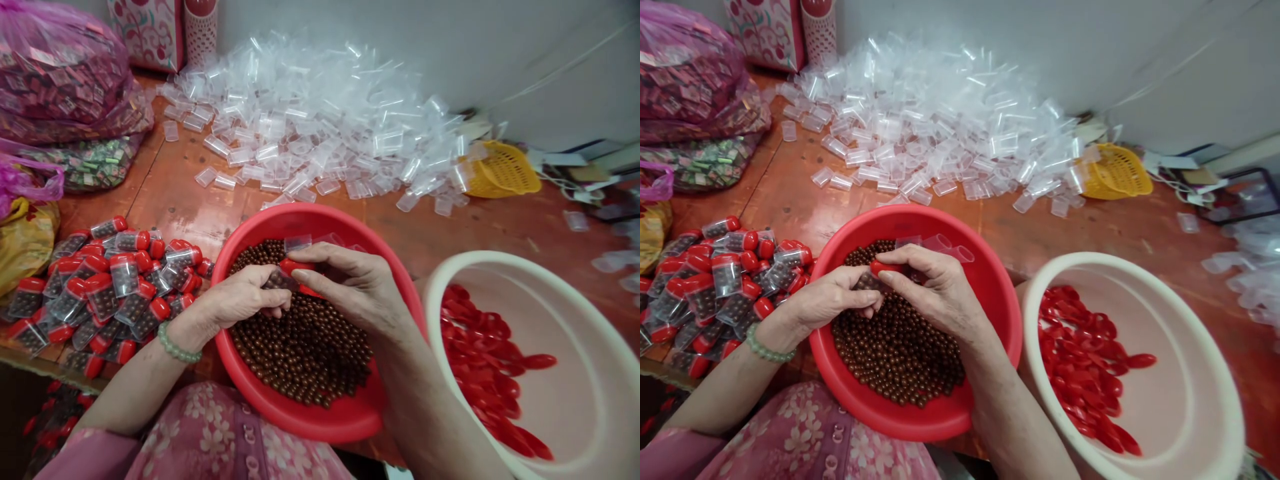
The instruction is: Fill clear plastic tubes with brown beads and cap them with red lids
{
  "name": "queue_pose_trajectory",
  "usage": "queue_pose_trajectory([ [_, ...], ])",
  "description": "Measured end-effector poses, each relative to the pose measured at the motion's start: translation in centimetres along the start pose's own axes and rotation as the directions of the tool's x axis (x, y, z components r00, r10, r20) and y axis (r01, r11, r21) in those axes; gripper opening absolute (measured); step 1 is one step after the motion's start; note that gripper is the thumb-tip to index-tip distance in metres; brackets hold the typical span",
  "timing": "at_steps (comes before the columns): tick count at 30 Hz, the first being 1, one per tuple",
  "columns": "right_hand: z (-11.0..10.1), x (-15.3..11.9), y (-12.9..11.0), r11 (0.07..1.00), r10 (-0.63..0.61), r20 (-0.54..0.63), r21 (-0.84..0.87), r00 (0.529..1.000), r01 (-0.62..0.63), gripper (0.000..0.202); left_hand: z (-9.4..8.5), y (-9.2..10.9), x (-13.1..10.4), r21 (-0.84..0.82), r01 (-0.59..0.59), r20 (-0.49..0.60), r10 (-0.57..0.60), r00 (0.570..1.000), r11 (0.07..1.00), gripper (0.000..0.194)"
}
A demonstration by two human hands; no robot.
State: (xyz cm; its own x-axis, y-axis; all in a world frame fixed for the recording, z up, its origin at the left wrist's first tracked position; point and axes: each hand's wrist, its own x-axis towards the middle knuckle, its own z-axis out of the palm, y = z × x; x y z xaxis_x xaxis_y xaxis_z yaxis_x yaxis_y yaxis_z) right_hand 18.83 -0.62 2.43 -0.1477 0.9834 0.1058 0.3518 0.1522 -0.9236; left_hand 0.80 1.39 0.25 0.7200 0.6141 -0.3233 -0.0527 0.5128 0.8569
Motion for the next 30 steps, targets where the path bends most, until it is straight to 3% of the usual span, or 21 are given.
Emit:
queue_pose_trajectory([
  [13, -1.5, 0.1, -0.4, 0.990, -0.047, 0.101, -0.125, 0.994, 0.060, 0.015, 0.1, 0.2, -0.1, -0.006, 0.022, -0.008, -0.022, 1.000, 1.000, 0.003],
  [20, -2.6, 0.3, -1.9, 0.957, -0.058, 0.259, -0.259, 0.964, 0.127, 0.015, 0.2, 0.4, -0.3, 0.058, 0.043, 0.021, -0.045, 0.999, 0.997, 0.004],
  [24, -3.4, 0.3, -2.1, 0.960, -0.038, 0.307, -0.255, 0.951, 0.120, 0.015, 0.2, 0.3, -0.4, 0.067, 0.055, 0.036, -0.057, 0.998, 0.996, 0.011],
  [27, -3.4, -0.1, -1.9, 0.977, 0.016, 0.218, -0.210, 0.976, 0.031, 0.014, 0.2, 0.3, -0.4, -0.022, 0.053, 0.026, -0.053, 0.998, 0.998, 0.019],
  [30, -2.4, -0.5, -1.3, 0.996, 0.080, -0.056, -0.046, 0.995, -0.083, 0.015, -0.2, 0.2, -0.3, -0.147, 0.052, 0.053, -0.044, 0.998, 0.988, 0.029],
])
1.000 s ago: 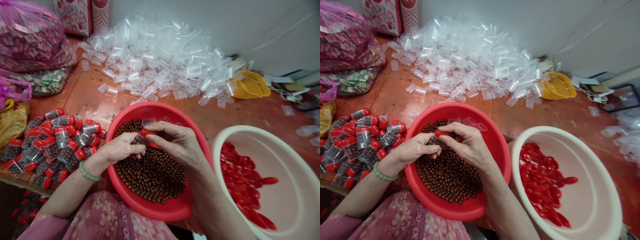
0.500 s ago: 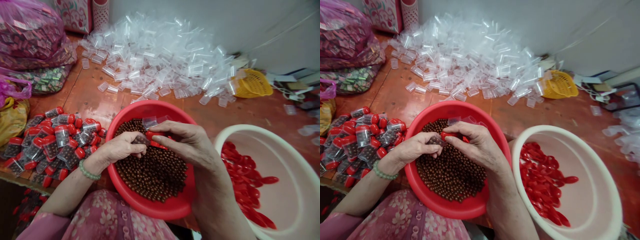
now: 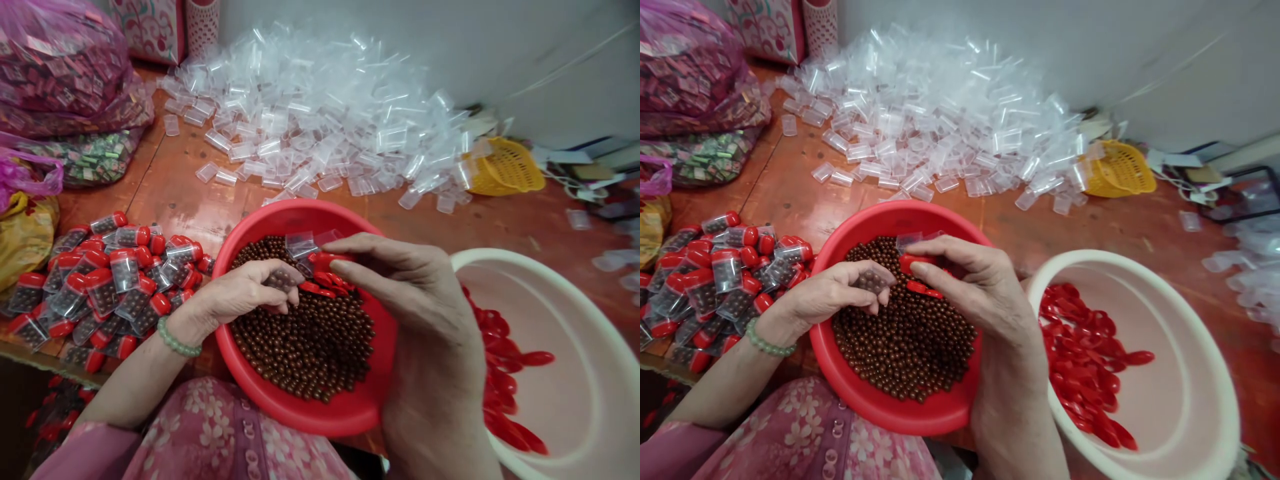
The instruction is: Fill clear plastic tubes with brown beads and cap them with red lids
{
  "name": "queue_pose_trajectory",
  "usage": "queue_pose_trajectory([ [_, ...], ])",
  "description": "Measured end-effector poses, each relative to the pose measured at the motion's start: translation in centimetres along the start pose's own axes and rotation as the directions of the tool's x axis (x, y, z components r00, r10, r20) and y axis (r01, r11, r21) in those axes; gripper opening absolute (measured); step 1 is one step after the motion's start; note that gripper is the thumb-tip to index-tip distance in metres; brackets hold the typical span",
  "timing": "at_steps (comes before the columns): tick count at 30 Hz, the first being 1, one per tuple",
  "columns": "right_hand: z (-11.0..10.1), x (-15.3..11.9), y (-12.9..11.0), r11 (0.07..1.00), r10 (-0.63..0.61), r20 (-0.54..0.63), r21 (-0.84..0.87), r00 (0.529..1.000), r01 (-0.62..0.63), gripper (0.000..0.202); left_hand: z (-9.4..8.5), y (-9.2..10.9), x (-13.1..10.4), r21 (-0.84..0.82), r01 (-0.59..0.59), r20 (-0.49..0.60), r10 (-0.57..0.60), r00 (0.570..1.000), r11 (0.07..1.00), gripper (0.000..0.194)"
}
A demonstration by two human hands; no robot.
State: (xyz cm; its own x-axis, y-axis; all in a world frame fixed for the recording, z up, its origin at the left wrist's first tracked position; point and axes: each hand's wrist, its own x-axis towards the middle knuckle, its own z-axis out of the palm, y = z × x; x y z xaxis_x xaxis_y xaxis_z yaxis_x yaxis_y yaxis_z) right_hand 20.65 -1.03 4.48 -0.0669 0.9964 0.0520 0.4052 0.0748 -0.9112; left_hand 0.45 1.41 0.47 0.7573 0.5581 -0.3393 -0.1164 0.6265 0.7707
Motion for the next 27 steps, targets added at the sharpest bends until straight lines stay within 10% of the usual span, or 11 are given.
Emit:
queue_pose_trajectory([
  [10, 5.6, 0.0, 0.3, 0.952, 0.137, -0.199, 0.298, 0.970, -0.073, 0.016, -1.7, -0.5, 0.3, -0.340, 0.037, 0.220, 0.041, 0.975, 0.940, 0.022],
  [27, 7.6, -0.1, 0.6, 0.994, 0.005, -0.298, 0.104, 0.955, 0.027, 0.018, -0.5, -1.1, 0.2, -0.264, -0.139, -0.043, 0.133, 0.990, 0.954, 0.041],
])
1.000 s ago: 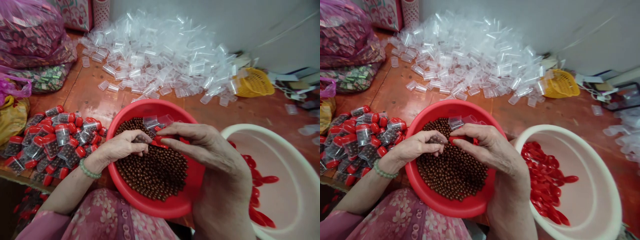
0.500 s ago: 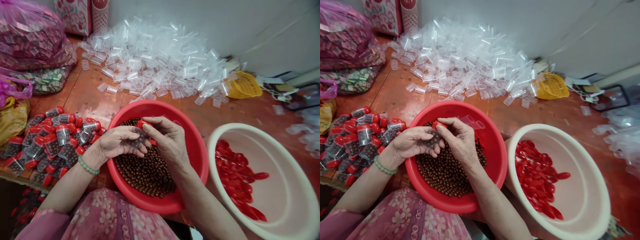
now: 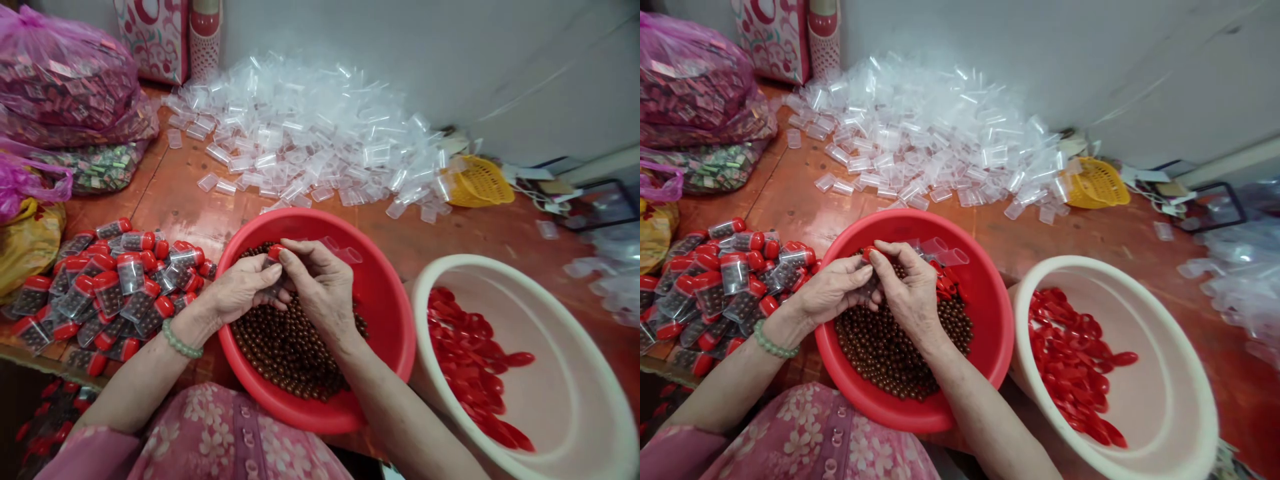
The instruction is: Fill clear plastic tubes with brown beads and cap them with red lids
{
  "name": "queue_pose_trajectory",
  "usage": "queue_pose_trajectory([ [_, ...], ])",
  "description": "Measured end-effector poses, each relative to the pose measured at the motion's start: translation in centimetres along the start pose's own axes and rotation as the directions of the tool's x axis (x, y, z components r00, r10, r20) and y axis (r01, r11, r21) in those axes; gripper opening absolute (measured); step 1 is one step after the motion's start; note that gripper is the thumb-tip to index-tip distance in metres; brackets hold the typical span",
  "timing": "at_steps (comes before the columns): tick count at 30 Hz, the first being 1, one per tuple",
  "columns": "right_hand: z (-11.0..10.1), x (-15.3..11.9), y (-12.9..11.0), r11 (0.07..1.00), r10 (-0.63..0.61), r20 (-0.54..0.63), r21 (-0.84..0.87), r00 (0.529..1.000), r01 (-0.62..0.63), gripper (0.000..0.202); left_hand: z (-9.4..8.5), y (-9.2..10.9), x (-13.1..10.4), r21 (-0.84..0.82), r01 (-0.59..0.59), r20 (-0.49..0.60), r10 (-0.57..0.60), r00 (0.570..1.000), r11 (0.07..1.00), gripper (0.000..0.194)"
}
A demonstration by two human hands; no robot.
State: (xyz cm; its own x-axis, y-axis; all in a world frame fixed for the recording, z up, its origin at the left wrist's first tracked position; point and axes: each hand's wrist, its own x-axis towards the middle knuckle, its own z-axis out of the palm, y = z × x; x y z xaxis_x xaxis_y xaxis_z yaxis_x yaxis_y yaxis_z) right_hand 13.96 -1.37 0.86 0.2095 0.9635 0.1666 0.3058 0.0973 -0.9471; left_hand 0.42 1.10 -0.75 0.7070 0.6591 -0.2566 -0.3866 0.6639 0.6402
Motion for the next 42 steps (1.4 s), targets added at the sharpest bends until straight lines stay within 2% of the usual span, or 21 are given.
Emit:
queue_pose_trajectory([
  [2, -0.4, -0.1, 0.6, 0.979, -0.128, 0.102, -0.148, 0.987, 0.142, 0.034, -0.1, 0.0, -0.1, -0.039, -0.012, -0.034, 0.010, 0.999, 0.999, 0.040],
  [5, -0.8, -0.3, 1.4, 0.861, -0.298, 0.295, -0.328, 0.908, 0.389, 0.073, -0.3, 0.1, -0.1, -0.085, -0.008, -0.038, 0.004, 0.999, 0.996, 0.039],
  [7, -0.7, -0.4, 1.8, 0.776, -0.367, 0.340, -0.400, 0.866, 0.487, 0.084, -0.4, 0.1, -0.1, -0.093, 0.001, -0.013, -0.002, 1.000, 0.996, 0.039],
  [11, -0.3, -0.5, 1.9, 0.649, -0.472, 0.298, -0.520, 0.830, 0.555, 0.074, -0.4, -0.1, -0.1, -0.068, -0.047, 0.014, 0.048, 0.999, 0.997, 0.035],
  [15, -0.2, -0.1, 1.6, 0.508, -0.620, 0.285, -0.565, 0.731, 0.650, 0.066, -0.3, -0.1, -0.2, -0.047, -0.064, 0.048, 0.066, 0.997, 0.997, 0.036],
  [17, -0.2, 0.0, 1.5, 0.477, -0.665, 0.276, -0.558, 0.694, 0.679, 0.063, -0.3, -0.1, -0.3, -0.043, -0.067, 0.055, 0.069, 0.996, 0.997, 0.037],
  [20, -0.1, 0.2, 1.4, 0.453, -0.694, 0.279, -0.548, 0.664, 0.704, 0.059, -0.4, 0.0, -0.4, -0.035, -0.047, 0.040, 0.048, 0.998, 0.998, 0.040],
  [24, -0.2, 0.2, 1.4, 0.465, -0.680, 0.304, -0.526, 0.668, 0.712, 0.065, -0.4, 0.1, -0.5, -0.032, -0.016, 0.053, 0.018, 0.998, 0.999, 0.041],
  [26, -0.6, 0.4, 1.6, 0.505, -0.656, 0.293, -0.515, 0.696, 0.692, 0.071, -0.3, 0.1, -0.4, -0.045, -0.034, 0.055, 0.036, 0.998, 0.998, 0.042],
  [28, -1.4, 0.6, 1.9, 0.652, -0.581, 0.145, -0.505, 0.801, 0.565, 0.072, -0.2, 0.1, -0.2, -0.065, -0.056, 0.003, 0.056, 0.998, 0.996, 0.046],
  [30, -2.3, 0.7, 2.4, 0.837, -0.416, -0.126, -0.439, 0.900, 0.326, 0.067, 0.0, 0.1, 0.1, -0.088, -0.053, -0.086, 0.046, 0.995, 0.995, 0.047],
  [31, -2.6, 0.7, 2.6, 0.885, -0.353, -0.238, -0.399, 0.905, 0.240, 0.062, 0.1, 0.0, 0.2, -0.100, -0.044, -0.131, 0.031, 0.991, 0.994, 0.046],
  [32, -2.9, 0.6, 2.9, 0.886, -0.345, -0.264, -0.407, 0.901, 0.220, 0.063, 0.2, 0.0, 0.3, -0.110, -0.040, -0.167, 0.021, 0.986, 0.993, 0.044],
  [33, -3.1, 0.5, 3.1, 0.855, -0.369, -0.176, -0.449, 0.912, 0.260, 0.067, 0.2, 0.0, 0.4, -0.114, -0.045, -0.199, 0.021, 0.980, 0.992, 0.041],
  [35, -3.3, 0.2, 3.5, 0.763, -0.442, 0.032, -0.513, 0.896, 0.394, 0.074, 0.3, -0.1, 0.6, -0.093, -0.056, -0.243, 0.032, 0.969, 0.994, 0.036],
  [36, -3.2, 0.1, 3.6, 0.737, -0.450, 0.092, -0.523, 0.889, 0.427, 0.075, 0.4, -0.1, 0.6, -0.071, -0.047, -0.253, 0.028, 0.967, 0.996, 0.035],
  [39, -2.7, -0.1, 3.3, 0.689, -0.471, 0.150, -0.552, 0.869, 0.469, 0.079, 0.4, -0.2, 0.9, -0.037, 0.045, -0.207, -0.052, 0.977, 0.998, 0.043],
  [40, -2.5, -0.2, 3.1, 0.655, -0.498, 0.199, -0.552, 0.844, 0.516, 0.082, 0.4, -0.3, 0.9, -0.049, 0.082, -0.185, -0.090, 0.979, 0.995, 0.048],
  [42, -1.9, -0.2, 2.8, 0.567, -0.559, 0.329, -0.517, 0.761, 0.641, 0.087, 0.6, -0.6, 0.9, -0.098, 0.136, -0.180, -0.152, 0.972, 0.986, 0.054],
])
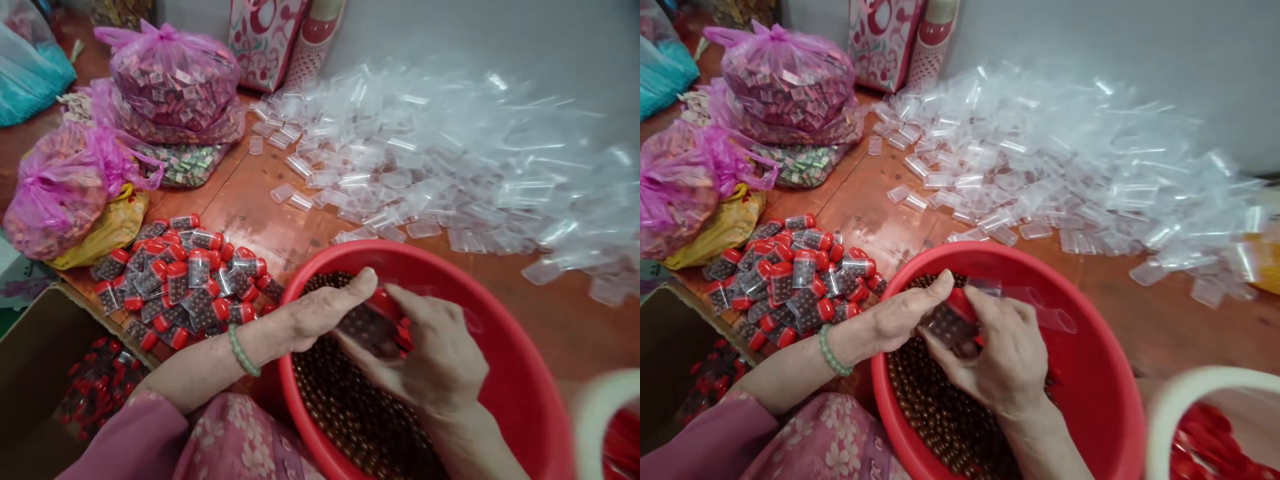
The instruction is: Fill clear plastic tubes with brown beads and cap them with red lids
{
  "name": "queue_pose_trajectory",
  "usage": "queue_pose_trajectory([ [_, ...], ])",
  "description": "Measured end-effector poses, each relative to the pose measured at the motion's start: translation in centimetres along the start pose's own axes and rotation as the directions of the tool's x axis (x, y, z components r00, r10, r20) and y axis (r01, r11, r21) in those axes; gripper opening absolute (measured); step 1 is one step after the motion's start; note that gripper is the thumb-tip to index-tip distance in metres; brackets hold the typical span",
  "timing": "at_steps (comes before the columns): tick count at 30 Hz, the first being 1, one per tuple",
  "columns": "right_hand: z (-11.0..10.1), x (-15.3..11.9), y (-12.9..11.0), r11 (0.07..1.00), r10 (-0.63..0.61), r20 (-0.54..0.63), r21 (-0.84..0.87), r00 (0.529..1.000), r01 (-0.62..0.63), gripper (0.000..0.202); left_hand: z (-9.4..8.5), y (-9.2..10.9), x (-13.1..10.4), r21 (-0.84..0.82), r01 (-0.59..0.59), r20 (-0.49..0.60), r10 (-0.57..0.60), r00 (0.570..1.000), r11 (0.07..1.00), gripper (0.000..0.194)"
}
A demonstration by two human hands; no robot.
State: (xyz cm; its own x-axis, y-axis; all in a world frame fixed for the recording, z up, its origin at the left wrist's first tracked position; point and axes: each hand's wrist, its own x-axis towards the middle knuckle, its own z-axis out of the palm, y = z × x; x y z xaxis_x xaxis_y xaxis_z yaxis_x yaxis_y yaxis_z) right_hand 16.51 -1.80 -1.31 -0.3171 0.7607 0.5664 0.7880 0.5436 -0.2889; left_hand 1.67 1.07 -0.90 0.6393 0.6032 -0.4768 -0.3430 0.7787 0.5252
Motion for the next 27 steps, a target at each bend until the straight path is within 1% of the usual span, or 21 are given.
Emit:
queue_pose_trajectory([
  [2, 0.2, 0.1, -0.6, 0.994, -0.108, 0.041, 0.006, 0.993, 0.108, 0.090, 0.2, -0.5, -0.3, -0.045, -0.001, -0.066, -0.002, 0.998, 0.999, 0.052],
  [4, 0.3, 0.1, -1.2, 0.990, -0.140, 0.063, 0.006, 0.988, 0.139, 0.091, 0.5, -1.1, -0.9, -0.016, -0.077, -0.160, 0.074, 0.984, 0.997, 0.046],
  [6, 0.3, -0.1, -1.6, 0.987, -0.160, 0.071, -0.003, 0.985, 0.160, 0.088, 0.7, -1.6, -1.7, 0.117, -0.186, -0.239, 0.210, 0.948, 0.976, 0.043],
  [8, 0.2, -0.2, -2.2, 0.984, -0.174, 0.062, -0.030, 0.983, 0.176, 0.086, 0.9, -1.7, -2.5, 0.275, -0.253, -0.275, 0.328, 0.904, 0.928, 0.044],
  [9, 0.1, -0.2, -2.5, 0.982, -0.181, 0.060, -0.042, 0.982, 0.184, 0.085, 1.1, -1.6, -2.9, 0.330, -0.268, -0.275, 0.364, 0.890, 0.905, 0.045],
  [11, -0.1, 0.2, -3.3, 0.975, -0.218, 0.065, -0.017, 0.974, 0.220, 0.083, 1.4, -1.0, -3.9, 0.392, -0.285, -0.243, 0.397, 0.885, 0.875, 0.042],
  [12, -0.2, 0.5, -3.6, 0.971, -0.240, 0.073, 0.021, 0.968, 0.239, 0.081, 1.4, -0.7, -4.5, 0.419, -0.296, -0.214, 0.410, 0.887, 0.858, 0.040],
  [13, -0.3, 0.9, -3.8, 0.956, -0.290, 0.068, 0.077, 0.955, 0.284, 0.080, 1.4, -0.2, -5.2, 0.451, -0.325, -0.181, 0.442, 0.879, 0.831, 0.038],
  [14, -0.4, 1.4, -3.8, 0.944, -0.312, 0.050, 0.125, 0.949, 0.304, 0.078, 1.2, 0.3, -5.8, 0.499, -0.364, -0.137, 0.487, 0.863, 0.786, 0.037],
  [15, -0.6, 1.9, -3.4, 0.939, -0.317, 0.066, 0.164, 0.946, 0.303, 0.077, 0.7, 0.8, -6.5, 0.581, -0.386, -0.107, 0.537, 0.837, 0.716, 0.040],
  [16, -0.9, 2.3, -2.8, 0.944, -0.295, 0.109, 0.188, 0.949, 0.271, 0.078, 0.0, 1.4, -7.1, 0.678, -0.380, -0.103, 0.594, 0.798, 0.629, 0.041],
  [17, -1.3, 2.6, -1.9, 0.966, -0.214, 0.141, 0.180, 0.967, 0.187, 0.076, -0.9, 1.9, -7.6, 0.779, -0.351, -0.090, 0.647, 0.758, 0.519, 0.042],
  [18, -1.8, 2.7, -0.7, 0.986, -0.110, 0.159, 0.142, 0.981, 0.087, 0.072, -1.9, 2.4, -8.0, 0.884, -0.298, -0.040, 0.693, 0.720, 0.361, 0.041],
  [19, -2.4, 2.6, 0.6, 0.995, 0.013, 0.156, 0.095, 0.988, -0.028, 0.064, -3.0, 2.9, -8.3, 0.966, -0.193, 0.008, 0.732, 0.681, 0.170, 0.038],
  [20, -3.0, 2.4, 1.9, 0.987, 0.138, 0.144, 0.056, 0.980, -0.148, 0.054, -4.1, 3.4, -8.5, 0.999, -0.041, 0.043, 0.770, 0.637, -0.022, 0.037],
  [21, -3.5, 2.1, 3.1, 0.967, 0.245, 0.146, 0.034, 0.958, -0.253, 0.043, -5.0, 3.7, -8.6, 0.975, 0.130, 0.072, 0.807, 0.586, -0.182, 0.036],
  [22, -3.9, 1.7, 4.3, 0.942, 0.325, 0.175, 0.025, 0.929, -0.335, 0.035, -5.8, 4.0, -8.6, 0.910, 0.290, 0.099, 0.834, 0.543, -0.296, 0.035],
  [23, -4.1, 1.3, 5.2, 0.922, 0.371, 0.235, 0.025, 0.899, -0.387, 0.028, -6.5, 4.2, -8.5, 0.828, 0.415, 0.116, 0.840, 0.530, -0.377, 0.035],
  [24, -4.1, 1.0, 5.9, 0.909, 0.390, 0.315, 0.020, 0.865, -0.417, 0.023, -6.9, 4.3, -8.4, 0.751, 0.491, 0.134, 0.829, 0.542, -0.442, 0.035],
  [25, -4.0, 0.8, 6.4, 0.904, 0.392, 0.396, 0.000, 0.830, -0.428, 0.020, -7.3, 4.4, -8.2, 0.690, 0.522, 0.149, 0.805, 0.575, -0.500, 0.034],
  [27, -3.3, 0.8, 6.7, 0.906, 0.404, 0.502, -0.105, 0.765, -0.410, 0.019, -7.6, 4.5, -7.9, 0.631, 0.491, 0.172, 0.726, 0.666, -0.600, 0.033],
])
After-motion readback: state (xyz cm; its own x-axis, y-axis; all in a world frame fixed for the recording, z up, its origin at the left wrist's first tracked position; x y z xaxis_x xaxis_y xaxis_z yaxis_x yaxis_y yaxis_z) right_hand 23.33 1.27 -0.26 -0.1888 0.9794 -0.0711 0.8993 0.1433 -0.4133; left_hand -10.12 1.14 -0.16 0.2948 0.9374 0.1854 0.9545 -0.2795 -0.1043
